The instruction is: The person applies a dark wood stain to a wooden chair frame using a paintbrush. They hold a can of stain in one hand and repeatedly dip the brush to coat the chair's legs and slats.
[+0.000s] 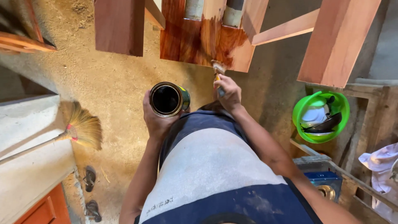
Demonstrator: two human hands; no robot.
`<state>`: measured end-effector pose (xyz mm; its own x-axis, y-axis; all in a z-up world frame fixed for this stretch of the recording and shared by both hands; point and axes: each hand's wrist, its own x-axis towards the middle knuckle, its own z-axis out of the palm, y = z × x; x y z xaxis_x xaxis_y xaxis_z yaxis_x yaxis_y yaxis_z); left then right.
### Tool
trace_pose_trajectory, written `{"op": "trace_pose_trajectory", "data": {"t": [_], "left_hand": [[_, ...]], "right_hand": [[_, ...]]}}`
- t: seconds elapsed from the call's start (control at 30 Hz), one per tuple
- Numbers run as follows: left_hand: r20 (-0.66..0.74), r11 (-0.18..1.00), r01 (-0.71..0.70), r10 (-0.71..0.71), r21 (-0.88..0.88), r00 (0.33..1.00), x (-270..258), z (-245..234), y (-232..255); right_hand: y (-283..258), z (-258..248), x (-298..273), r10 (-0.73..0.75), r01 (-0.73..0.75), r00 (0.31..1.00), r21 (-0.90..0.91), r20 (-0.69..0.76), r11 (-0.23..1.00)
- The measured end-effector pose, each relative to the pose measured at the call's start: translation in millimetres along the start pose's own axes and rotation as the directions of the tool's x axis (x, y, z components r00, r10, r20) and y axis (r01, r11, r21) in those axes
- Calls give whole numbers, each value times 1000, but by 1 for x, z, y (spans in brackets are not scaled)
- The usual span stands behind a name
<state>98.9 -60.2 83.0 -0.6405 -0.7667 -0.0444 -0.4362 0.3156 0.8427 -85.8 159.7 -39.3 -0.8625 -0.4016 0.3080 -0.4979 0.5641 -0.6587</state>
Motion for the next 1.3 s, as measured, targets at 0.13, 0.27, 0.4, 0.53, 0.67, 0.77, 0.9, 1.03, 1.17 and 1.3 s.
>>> {"op": "trace_pose_trajectory", "data": {"t": [0.13,0.27,0.4,0.53,0.67,0.77,0.9,1.03,1.17,1.3], "left_hand": [[-3,999,-43,43,-8,999,3,-1,5],[12,998,-58,59,-35,998,-1,2,8],[39,995,-70,73,-67,997,-2,10,10],[51,993,-100,104,-66,993,-2,12,8],[50,991,-110,114,-75,992,-4,15,0],[28,994,-86,88,-73,996,-9,12,-3],[45,996,-36,40,-82,998,-6,14,3],[73,997,-50,54,-63,996,-7,11,6],[112,994,-3,15,-106,994,-1,18,9],[201,987,-65,94,-146,975,4,32,2]], "right_hand": [[68,-20,14,439,-302,872,469,-216,830],[40,-59,14,164,-116,951,191,-260,975],[1,-24,20,72,-72,997,40,9,997],[37,-31,73,355,-211,898,454,-261,866],[35,-41,77,176,-114,952,243,-251,963],[22,-21,39,-111,117,992,-112,56,987],[11,-32,51,-25,17,999,201,37,979],[19,-18,45,-167,168,981,-1,96,986],[-23,-19,1,-104,77,967,121,233,990],[-32,-65,16,107,-129,990,295,91,947]]}}
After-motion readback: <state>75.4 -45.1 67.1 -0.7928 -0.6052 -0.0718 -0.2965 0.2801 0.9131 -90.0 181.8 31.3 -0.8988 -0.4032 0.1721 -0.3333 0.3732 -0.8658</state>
